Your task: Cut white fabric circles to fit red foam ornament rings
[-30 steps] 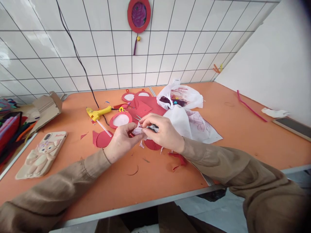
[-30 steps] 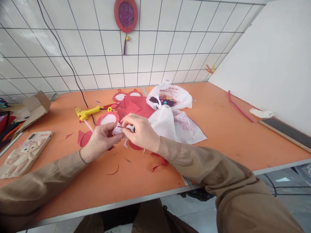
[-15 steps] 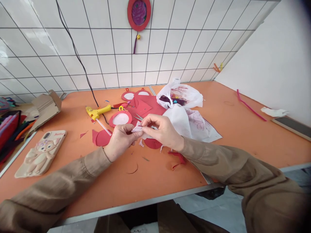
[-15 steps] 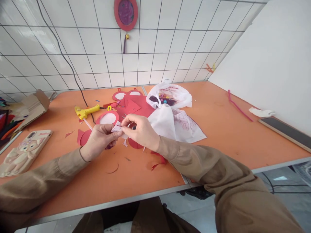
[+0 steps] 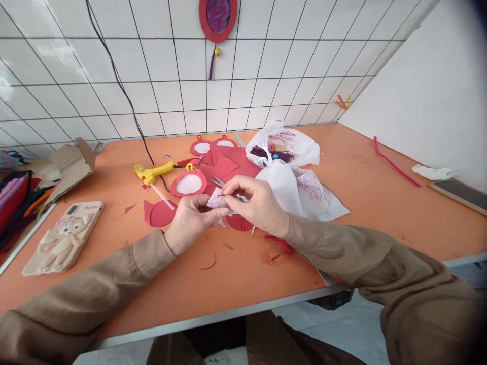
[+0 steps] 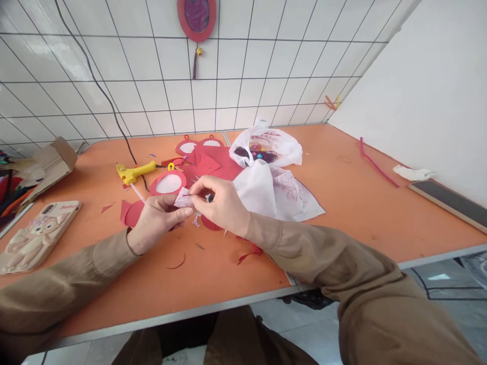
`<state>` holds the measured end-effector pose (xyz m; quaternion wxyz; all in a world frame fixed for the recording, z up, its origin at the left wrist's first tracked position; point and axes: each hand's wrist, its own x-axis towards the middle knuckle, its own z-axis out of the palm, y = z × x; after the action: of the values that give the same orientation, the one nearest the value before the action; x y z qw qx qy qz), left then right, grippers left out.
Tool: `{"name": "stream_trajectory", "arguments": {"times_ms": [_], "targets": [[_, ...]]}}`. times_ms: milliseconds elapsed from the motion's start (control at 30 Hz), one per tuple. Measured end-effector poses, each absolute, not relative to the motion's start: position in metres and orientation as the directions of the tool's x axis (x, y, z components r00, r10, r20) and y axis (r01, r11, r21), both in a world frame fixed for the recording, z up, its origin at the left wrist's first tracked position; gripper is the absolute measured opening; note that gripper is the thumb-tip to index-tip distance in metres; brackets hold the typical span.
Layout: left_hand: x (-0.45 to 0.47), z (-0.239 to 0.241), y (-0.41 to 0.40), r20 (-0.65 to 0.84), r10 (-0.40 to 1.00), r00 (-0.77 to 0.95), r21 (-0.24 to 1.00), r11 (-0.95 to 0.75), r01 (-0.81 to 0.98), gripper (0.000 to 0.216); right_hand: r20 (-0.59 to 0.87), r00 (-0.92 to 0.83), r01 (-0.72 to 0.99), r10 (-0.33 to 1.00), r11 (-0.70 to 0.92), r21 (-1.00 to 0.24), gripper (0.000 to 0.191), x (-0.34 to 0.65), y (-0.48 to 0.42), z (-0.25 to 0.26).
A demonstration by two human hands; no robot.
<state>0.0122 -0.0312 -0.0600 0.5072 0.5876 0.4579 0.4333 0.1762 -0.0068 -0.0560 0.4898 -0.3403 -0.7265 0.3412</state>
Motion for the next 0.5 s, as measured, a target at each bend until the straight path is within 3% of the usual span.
{"name": "stream_trajectory", "arguments": {"times_ms": [133, 367, 500], "targets": [[0.0128, -0.0633, -0.0308, 0.083, 0.964, 0.252, 0.989, -0.111, 0.097, 0.023, 0.442, -0.291, 0.13, 0.848, 0.493, -0.86, 0.003, 0.1751, -0.0065, -0.0576], [0.0128, -0.0681, -0.0314, 0.101, 0.979, 0.177, 0.985, -0.123, 0.121, 0.023, 0.388, -0.349, 0.115, 0.853, 0.449, -0.886, 0.023, 0.1773, -0.0039, -0.0598], [0.0107, -0.0702, -0.0309, 0.113, 0.979, 0.171, 0.976, -0.141, 0.165, 0.025, 0.3, -0.466, 0.173, 0.832, 0.419, -0.892, 0.011, 0.1797, -0.0003, -0.0617]]}}
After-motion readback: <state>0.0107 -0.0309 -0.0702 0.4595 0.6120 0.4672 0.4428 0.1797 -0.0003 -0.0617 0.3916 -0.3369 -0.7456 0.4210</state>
